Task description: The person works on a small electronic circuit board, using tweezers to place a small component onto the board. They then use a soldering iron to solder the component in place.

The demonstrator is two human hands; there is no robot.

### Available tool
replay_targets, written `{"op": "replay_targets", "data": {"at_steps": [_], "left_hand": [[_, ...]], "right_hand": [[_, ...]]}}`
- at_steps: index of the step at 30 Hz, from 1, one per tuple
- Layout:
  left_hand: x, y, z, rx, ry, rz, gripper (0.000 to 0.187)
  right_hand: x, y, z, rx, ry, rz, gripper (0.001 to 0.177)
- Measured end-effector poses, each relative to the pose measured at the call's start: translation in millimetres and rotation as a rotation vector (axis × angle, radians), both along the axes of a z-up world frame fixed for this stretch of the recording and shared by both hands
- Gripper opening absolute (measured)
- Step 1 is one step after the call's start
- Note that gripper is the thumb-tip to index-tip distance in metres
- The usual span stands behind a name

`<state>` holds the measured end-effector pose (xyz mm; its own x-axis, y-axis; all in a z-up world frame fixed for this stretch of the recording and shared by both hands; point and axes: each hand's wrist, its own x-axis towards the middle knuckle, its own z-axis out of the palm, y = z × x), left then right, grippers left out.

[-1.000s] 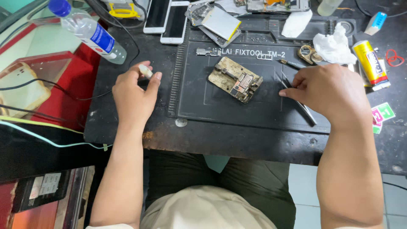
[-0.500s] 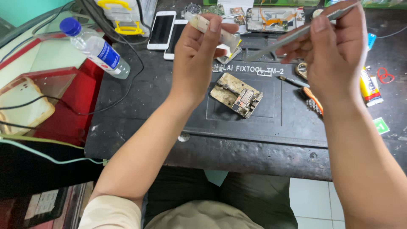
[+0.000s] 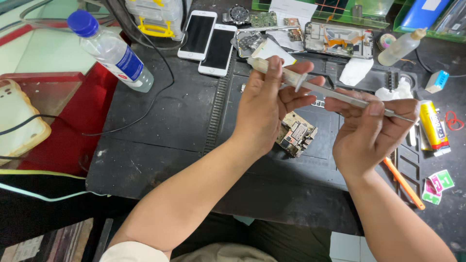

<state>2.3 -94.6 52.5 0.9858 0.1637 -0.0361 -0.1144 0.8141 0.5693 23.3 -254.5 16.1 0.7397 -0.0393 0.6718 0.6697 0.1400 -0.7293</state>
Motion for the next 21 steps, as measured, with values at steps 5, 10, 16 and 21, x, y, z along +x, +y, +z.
{"op": "replay_targets", "data": {"at_steps": [5, 10, 16, 21], "left_hand": [[-8, -10, -1, 0.116, -0.111, -0.016, 0.028], [-7, -13, -3, 0.110, -0.103, 0.001, 0.026], [-8, -18, -6, 0.143, -0.094, 0.026, 0.027], [-7, -20, -9, 0.121, -0.056, 0.024, 0.026]], "right_hand": [[-5, 3, -10, 0.358, 0.440, 0.067, 0.012], [-11, 10, -5, 0.311, 0.389, 0.083, 0.017], [-12, 13, -8, 0.321, 0.362, 0.088, 0.017], [-12, 14, -10, 0.325, 0.355, 0.097, 0.015]]}}
